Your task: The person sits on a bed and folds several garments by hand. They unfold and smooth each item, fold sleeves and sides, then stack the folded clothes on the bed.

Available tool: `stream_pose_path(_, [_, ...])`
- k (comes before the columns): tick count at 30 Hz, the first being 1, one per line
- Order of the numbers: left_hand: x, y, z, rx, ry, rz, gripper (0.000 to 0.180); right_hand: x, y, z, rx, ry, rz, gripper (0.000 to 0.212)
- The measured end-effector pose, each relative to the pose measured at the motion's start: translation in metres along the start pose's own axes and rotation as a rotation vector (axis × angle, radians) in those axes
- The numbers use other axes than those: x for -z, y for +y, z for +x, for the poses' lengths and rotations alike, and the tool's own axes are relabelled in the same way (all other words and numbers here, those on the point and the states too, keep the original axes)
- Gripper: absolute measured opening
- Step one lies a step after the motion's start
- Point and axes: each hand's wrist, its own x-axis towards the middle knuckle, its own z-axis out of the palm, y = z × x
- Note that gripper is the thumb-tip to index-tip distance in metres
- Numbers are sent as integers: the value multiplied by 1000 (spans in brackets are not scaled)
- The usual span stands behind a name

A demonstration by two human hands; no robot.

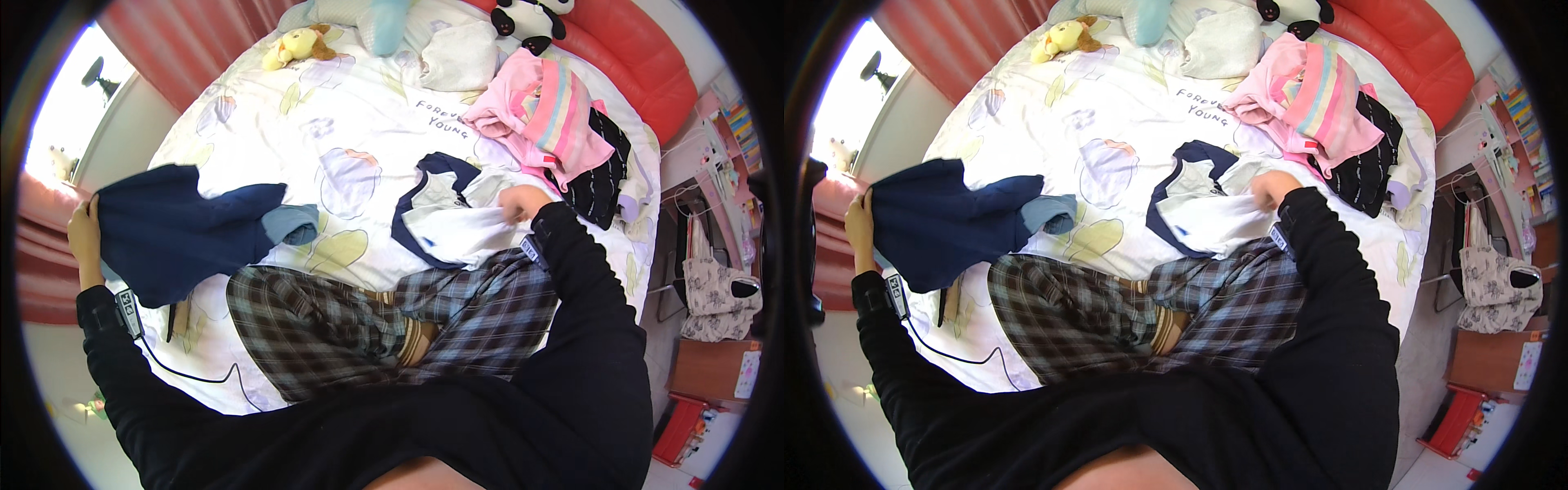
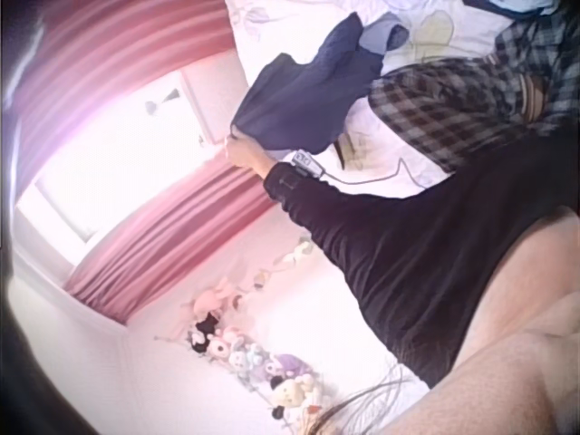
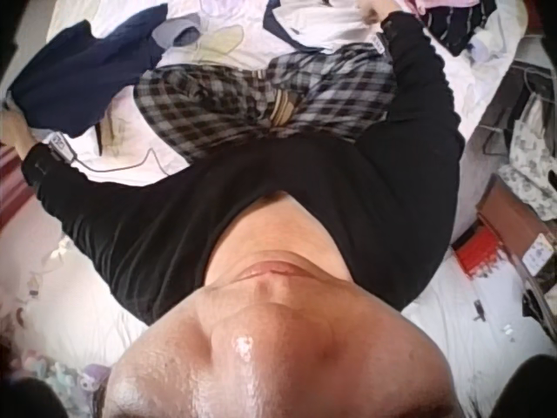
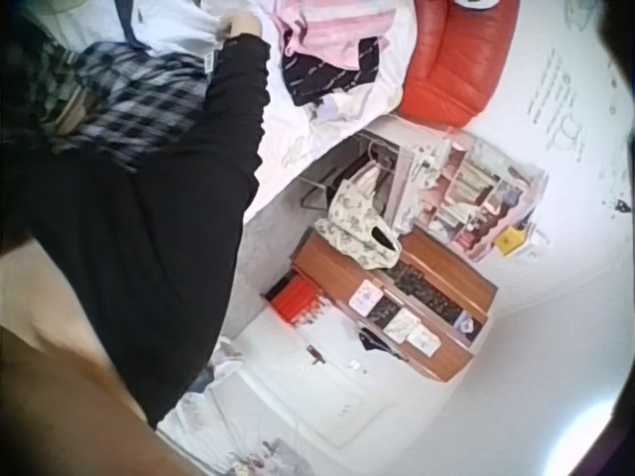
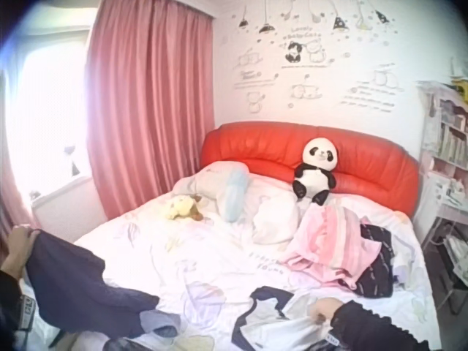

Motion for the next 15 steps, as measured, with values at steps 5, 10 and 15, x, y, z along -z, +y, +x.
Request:
stream_pose_path(5, [-60,-35,-44,37,-262,39,32,16,-2,-21,-237,661,-173,26])
stream_pose_path(10, [-114,-39,-76,244,-803,-208,26,33,-51,24,378,653,110,52])
stream_pose_path(15, [-119,-22,-87,-34,-583,-319,33,7,-130,81,515,719,85,72])
